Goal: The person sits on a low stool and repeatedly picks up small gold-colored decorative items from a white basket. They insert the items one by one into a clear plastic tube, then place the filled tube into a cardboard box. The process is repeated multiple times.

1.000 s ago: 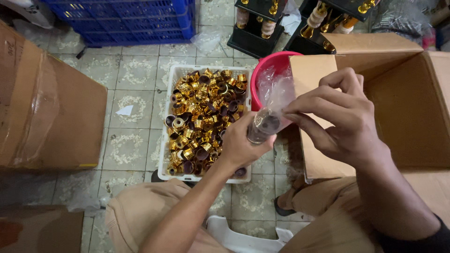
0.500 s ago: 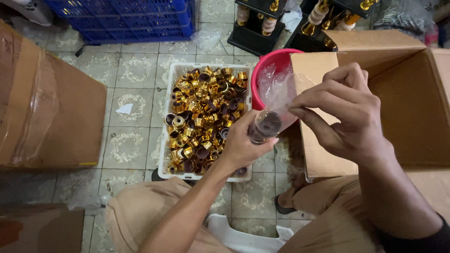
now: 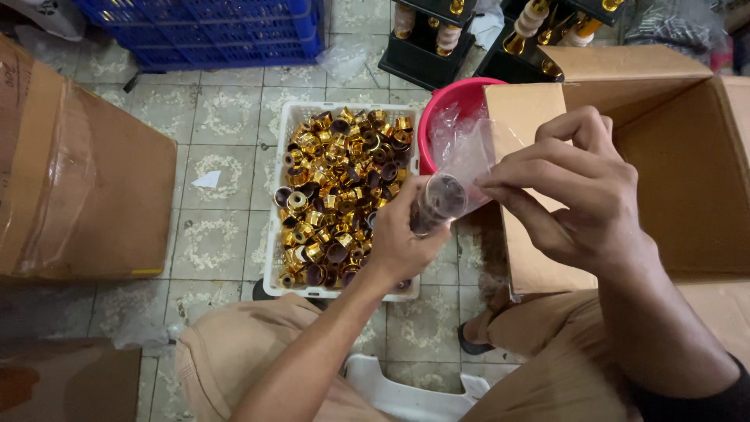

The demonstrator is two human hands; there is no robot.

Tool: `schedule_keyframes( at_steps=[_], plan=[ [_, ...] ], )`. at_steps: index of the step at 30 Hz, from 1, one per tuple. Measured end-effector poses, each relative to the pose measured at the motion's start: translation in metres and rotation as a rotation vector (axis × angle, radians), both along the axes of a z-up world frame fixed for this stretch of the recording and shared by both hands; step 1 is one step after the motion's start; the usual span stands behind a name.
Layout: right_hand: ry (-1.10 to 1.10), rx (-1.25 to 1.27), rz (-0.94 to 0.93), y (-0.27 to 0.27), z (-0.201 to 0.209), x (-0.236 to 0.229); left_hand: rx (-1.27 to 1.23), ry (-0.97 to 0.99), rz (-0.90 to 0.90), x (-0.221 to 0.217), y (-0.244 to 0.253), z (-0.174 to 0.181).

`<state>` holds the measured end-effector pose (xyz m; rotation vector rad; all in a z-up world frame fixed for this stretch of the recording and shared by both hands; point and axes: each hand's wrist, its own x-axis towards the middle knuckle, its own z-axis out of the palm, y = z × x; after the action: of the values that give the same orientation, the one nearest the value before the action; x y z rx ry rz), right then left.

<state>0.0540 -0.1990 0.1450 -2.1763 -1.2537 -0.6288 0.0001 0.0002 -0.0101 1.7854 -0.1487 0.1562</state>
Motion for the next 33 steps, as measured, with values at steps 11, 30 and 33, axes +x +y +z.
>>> schedule_keyframes(
  at_steps=[11, 30, 33],
  plan=[
    [0.045, 0.067, 0.015, 0.0, 0.006, 0.0, -0.199, 0.095, -0.138, 0.002, 0.004, 0.018],
    [0.09, 0.39, 0.088, -0.021, -0.027, 0.019, -0.013, 0.094, 0.026, 0.024, 0.039, 0.01],
    [0.298, 0.606, -0.192, -0.019, -0.066, 0.043, -0.053, -0.133, 0.177, 0.024, 0.072, 0.024]
  ],
)
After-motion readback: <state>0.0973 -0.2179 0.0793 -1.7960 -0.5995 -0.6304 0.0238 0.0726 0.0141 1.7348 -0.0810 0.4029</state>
